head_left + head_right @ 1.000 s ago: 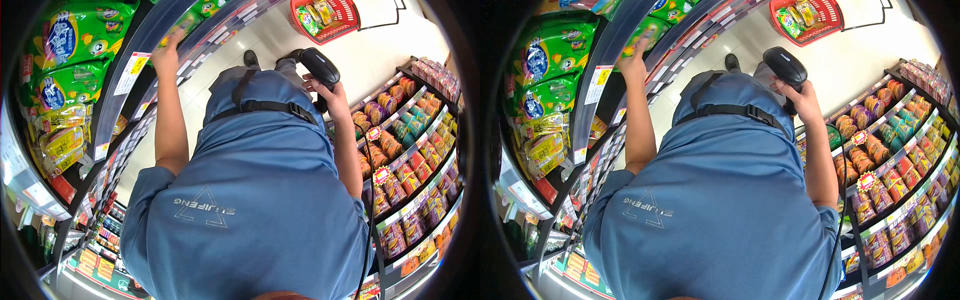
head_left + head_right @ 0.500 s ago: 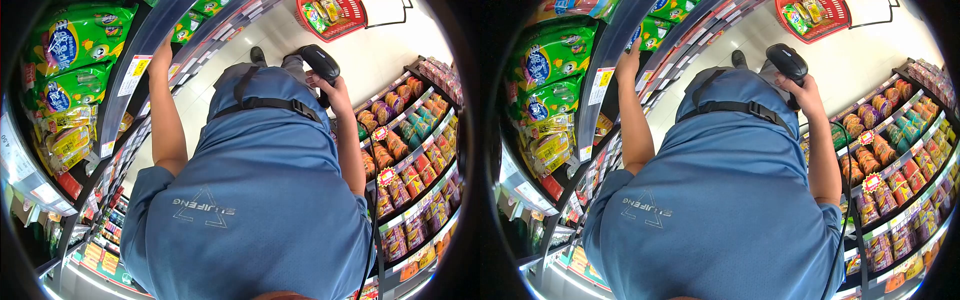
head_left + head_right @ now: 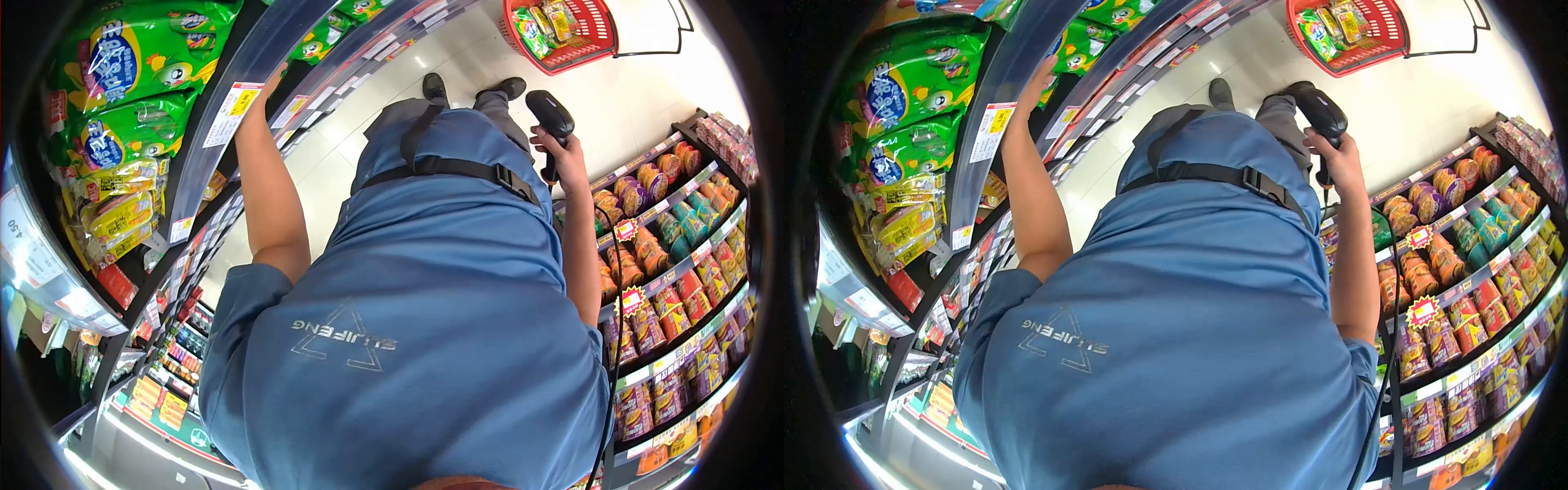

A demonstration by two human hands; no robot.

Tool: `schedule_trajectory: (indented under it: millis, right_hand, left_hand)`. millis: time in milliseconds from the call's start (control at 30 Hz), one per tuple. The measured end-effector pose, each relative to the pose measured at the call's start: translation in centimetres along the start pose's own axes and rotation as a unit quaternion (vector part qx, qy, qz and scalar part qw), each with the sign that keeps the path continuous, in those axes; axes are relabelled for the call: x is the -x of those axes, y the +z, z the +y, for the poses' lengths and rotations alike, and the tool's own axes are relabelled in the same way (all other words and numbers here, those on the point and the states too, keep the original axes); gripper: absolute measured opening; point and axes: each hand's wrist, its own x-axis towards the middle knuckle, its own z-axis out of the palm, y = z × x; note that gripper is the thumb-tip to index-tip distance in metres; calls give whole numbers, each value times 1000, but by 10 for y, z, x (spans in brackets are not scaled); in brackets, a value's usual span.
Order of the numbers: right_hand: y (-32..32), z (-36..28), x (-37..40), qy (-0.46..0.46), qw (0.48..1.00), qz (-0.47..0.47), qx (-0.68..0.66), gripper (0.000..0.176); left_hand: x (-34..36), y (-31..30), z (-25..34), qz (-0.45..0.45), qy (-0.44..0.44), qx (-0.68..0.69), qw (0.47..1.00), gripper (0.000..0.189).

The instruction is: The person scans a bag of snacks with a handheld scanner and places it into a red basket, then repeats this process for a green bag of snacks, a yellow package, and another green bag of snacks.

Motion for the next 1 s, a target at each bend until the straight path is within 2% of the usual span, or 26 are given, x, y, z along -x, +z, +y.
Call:
schedule_trajectory:
  millis: [33,100,133,200,267,333,367,433,533,667,800,1000]
  right_hand:
    - [-4,5,-4,-6,1000,6,19,29]
    - [-9,11,-9,-4,999,33,42,28]
    - [-14,24,-15,2,997,54,54,31]
    - [-30,53,-25,20,992,84,97,34]
    - [-47,87,-31,45,983,109,141,33]
    - [-53,107,-21,82,985,125,84,30]
    - [-54,117,-16,86,985,125,79,30]
    - [-54,137,-4,164,972,162,-42,24]
    - [-52,158,11,222,958,180,-17,23]
    - [-59,183,16,232,958,169,-12,30]
    - [-78,173,-4,232,959,156,-39,28]
    - [-122,145,-55,255,954,144,-64,28]
  left_hand:
    - [4,-4,13,10,-4,-6,1000,67]
    - [21,-26,72,-71,-164,108,978,66]
    - [25,-30,94,-70,-164,107,978,66]
    - [33,-36,126,-145,-239,63,958,69]
    - [49,-30,136,-120,-138,71,980,67]
    - [51,-24,173,-215,-159,-145,953,54]
    - [57,-13,185,-231,-127,-149,953,56]
    - [67,16,209,-276,-64,-154,947,58]
    - [66,56,248,-310,3,-151,939,58]
    - [47,97,297,-314,117,-164,928,56]
    - [17,152,322,-358,170,-169,902,53]
    - [-29,244,355,-429,144,-180,874,47]
